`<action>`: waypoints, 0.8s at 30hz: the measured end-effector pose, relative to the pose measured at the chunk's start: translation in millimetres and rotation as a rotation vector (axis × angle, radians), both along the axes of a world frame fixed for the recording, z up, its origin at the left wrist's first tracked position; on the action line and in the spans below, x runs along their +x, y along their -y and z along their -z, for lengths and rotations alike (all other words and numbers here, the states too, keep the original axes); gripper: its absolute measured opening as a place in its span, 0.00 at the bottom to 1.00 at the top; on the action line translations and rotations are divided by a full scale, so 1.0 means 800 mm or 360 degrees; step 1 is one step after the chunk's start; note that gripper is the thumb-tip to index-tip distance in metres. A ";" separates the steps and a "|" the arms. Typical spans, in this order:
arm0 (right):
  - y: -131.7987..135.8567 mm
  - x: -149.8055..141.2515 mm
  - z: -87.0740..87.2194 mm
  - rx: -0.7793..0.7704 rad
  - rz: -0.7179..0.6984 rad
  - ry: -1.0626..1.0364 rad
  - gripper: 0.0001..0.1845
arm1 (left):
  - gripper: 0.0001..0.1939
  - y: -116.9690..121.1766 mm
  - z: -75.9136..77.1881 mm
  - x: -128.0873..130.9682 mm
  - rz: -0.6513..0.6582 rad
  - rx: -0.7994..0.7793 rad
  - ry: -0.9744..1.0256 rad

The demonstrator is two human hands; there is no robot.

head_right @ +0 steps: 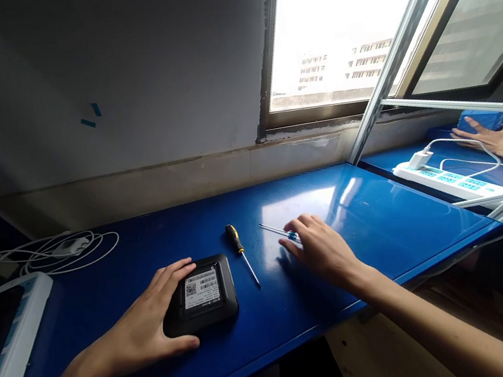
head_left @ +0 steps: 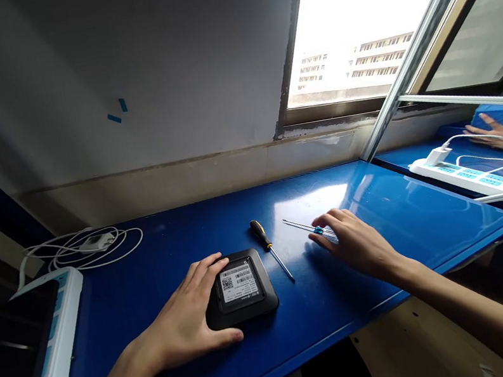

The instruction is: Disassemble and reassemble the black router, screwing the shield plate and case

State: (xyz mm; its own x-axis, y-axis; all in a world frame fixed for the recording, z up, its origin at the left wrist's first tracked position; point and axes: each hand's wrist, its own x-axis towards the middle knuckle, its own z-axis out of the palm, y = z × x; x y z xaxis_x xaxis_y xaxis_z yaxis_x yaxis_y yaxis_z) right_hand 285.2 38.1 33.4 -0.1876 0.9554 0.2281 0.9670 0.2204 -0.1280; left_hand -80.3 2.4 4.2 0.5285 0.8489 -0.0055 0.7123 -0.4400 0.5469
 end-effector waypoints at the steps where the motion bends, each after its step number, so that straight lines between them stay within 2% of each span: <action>1: 0.003 -0.016 -0.008 -0.0047 -0.0079 -0.0086 0.19 | 0.53 0.000 0.001 0.000 0.0005 0.0010 -0.0003; 5: 0.012 -0.087 -0.033 -0.0317 -0.0270 -0.0317 0.17 | 0.54 0.001 -0.001 0.003 -0.0015 0.0030 -0.0019; 10: 0.003 -0.142 -0.025 -0.0404 -0.0428 -0.0243 0.19 | 0.55 0.004 -0.006 0.008 -0.0015 0.0037 -0.0074; 14: -0.006 -0.158 -0.019 -0.0398 -0.0379 -0.0165 0.21 | 0.55 0.005 -0.006 0.013 -0.0049 0.0052 -0.0044; 24: -0.021 -0.172 -0.031 -0.0374 -0.0275 0.0072 0.23 | 0.55 0.006 -0.006 0.020 -0.0109 0.0128 0.0092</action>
